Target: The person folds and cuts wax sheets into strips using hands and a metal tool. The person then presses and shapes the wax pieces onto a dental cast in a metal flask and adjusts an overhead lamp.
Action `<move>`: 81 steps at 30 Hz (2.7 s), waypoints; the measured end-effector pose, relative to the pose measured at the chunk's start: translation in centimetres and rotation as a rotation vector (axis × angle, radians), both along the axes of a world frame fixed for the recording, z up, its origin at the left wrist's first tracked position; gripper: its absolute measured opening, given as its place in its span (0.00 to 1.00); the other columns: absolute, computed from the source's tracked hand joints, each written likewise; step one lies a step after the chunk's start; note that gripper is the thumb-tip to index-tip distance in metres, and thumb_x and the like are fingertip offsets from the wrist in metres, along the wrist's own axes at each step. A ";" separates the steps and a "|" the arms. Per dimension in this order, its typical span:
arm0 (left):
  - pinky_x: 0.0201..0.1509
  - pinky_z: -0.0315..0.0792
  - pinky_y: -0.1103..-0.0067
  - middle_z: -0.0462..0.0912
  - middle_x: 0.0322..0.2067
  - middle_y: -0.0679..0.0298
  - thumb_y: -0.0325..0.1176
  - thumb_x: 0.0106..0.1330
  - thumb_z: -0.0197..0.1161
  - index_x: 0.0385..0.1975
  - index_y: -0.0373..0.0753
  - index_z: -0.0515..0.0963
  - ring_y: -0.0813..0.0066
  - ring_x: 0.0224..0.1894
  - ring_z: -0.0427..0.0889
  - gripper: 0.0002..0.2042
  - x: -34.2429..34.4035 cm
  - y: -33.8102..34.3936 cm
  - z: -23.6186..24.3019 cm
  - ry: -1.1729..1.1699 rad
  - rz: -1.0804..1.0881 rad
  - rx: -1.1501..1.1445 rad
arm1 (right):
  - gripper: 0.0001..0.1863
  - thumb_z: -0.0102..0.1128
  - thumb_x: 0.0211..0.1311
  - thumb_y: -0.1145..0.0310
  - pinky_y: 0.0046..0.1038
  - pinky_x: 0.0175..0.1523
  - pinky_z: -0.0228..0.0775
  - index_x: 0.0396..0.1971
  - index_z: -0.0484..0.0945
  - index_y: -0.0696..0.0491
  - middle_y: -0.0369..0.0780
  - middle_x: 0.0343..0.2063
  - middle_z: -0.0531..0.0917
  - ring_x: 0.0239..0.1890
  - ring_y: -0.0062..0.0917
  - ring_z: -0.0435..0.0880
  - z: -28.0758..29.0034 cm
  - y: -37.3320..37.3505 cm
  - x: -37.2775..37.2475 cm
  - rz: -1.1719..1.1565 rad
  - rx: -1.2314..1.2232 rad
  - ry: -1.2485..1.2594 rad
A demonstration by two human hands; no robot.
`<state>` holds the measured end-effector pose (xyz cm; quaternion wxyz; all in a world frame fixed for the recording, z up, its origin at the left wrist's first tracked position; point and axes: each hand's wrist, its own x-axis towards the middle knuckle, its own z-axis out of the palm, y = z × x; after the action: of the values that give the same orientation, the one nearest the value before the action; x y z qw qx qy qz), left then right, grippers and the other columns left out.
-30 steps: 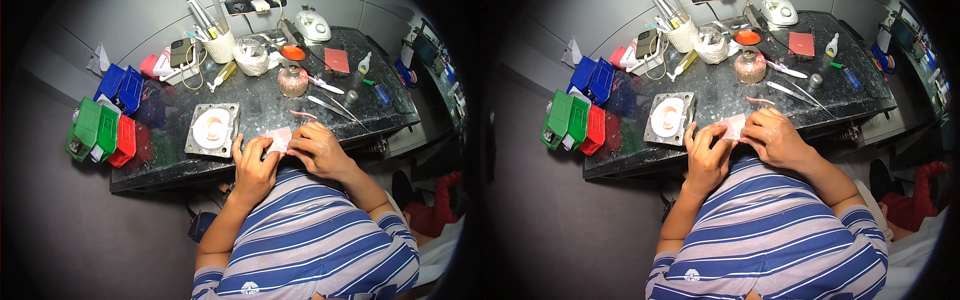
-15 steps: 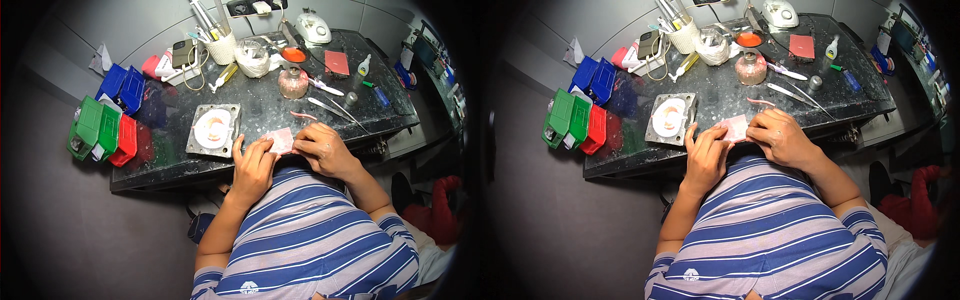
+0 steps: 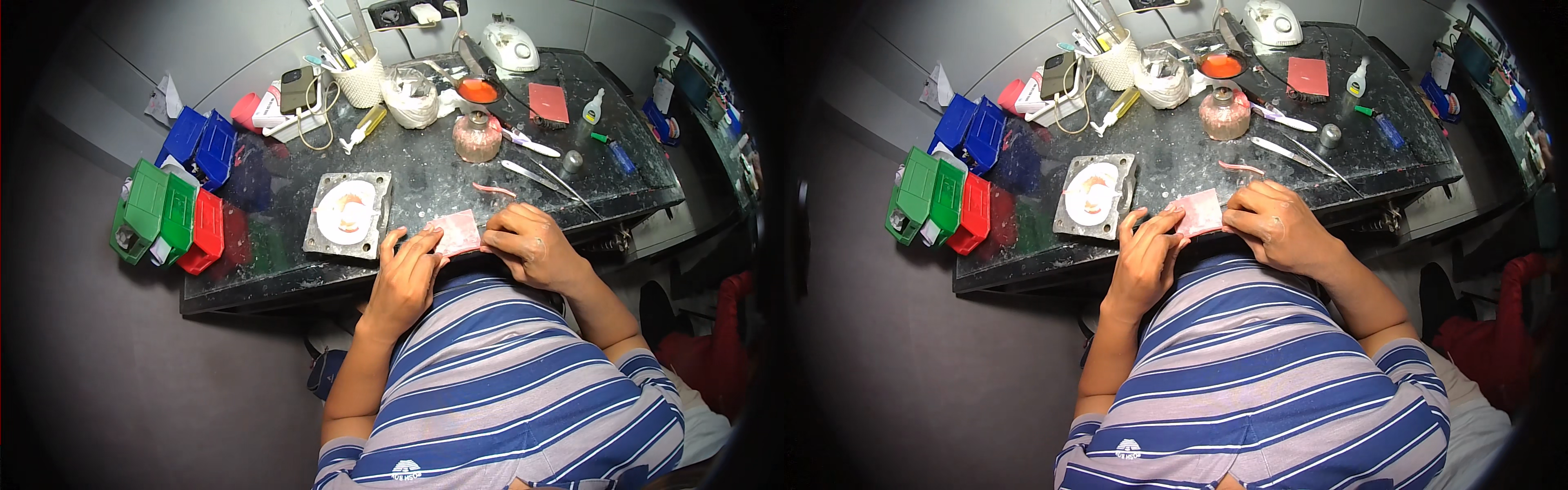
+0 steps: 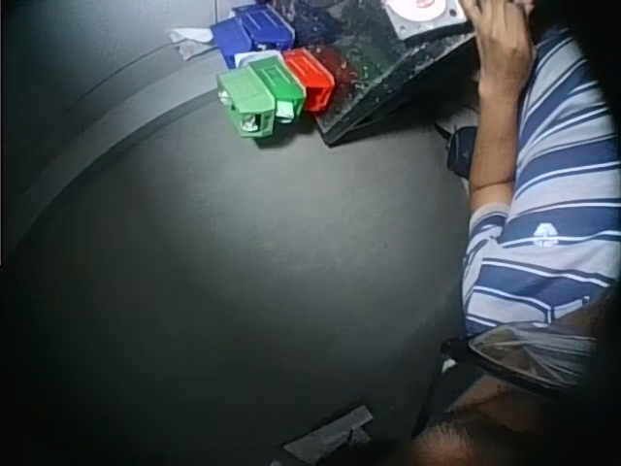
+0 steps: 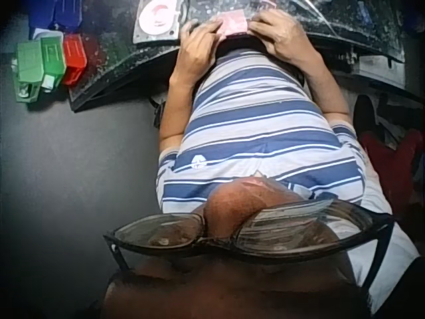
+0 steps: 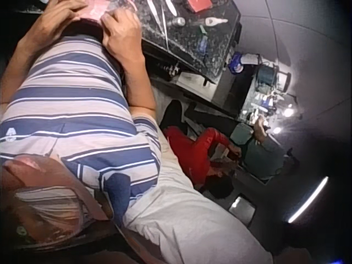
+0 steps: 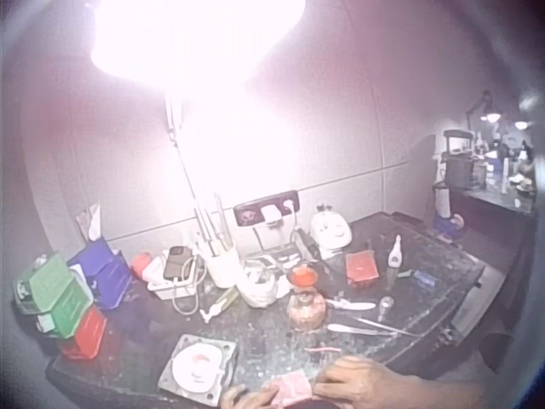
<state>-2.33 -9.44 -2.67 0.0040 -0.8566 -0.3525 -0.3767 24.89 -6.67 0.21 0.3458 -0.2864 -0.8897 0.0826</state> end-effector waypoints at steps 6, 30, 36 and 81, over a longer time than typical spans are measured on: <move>0.75 0.68 0.51 0.88 0.57 0.49 0.26 0.69 0.75 0.42 0.33 0.80 0.51 0.61 0.87 0.09 -0.5 0.2 0.0 -0.057 -0.059 -0.094 | 0.07 0.75 0.62 0.74 0.39 0.50 0.77 0.38 0.87 0.55 0.40 0.38 0.86 0.42 0.39 0.86 0.8 -0.1 0.7 0.006 -0.056 -0.005; 0.72 0.66 0.52 0.78 0.58 0.45 0.52 0.78 0.63 0.67 0.46 0.83 0.45 0.62 0.76 0.24 0.7 0.2 1.0 0.142 0.116 -0.093 | 0.05 0.71 0.67 0.74 0.49 0.53 0.76 0.39 0.84 0.57 0.47 0.39 0.84 0.48 0.50 0.85 1.2 2.2 6.3 -0.745 -0.107 -0.052; 0.73 0.65 0.54 0.79 0.57 0.46 0.49 0.77 0.64 0.66 0.45 0.84 0.43 0.64 0.76 0.24 0.6 -0.1 0.9 0.121 0.112 -0.131 | 0.04 0.69 0.68 0.75 0.49 0.54 0.73 0.37 0.82 0.57 0.48 0.38 0.84 0.46 0.49 0.84 0.3 2.6 6.4 -0.744 -0.099 -0.083; 0.80 0.55 0.47 0.75 0.75 0.50 0.57 0.76 0.64 0.70 0.38 0.79 0.48 0.78 0.70 0.32 1.3 0.2 0.6 0.194 0.156 -0.135 | 0.16 0.71 0.69 0.74 0.47 0.72 0.77 0.54 0.89 0.62 0.50 0.48 0.93 0.52 0.41 0.94 -1.3 1.7 -2.3 -0.040 -0.064 0.298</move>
<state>-1.00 -9.25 -2.10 0.0095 -0.8575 -0.4404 -0.2659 22.61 -4.98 -1.11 0.4663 -0.2995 -0.8195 0.1458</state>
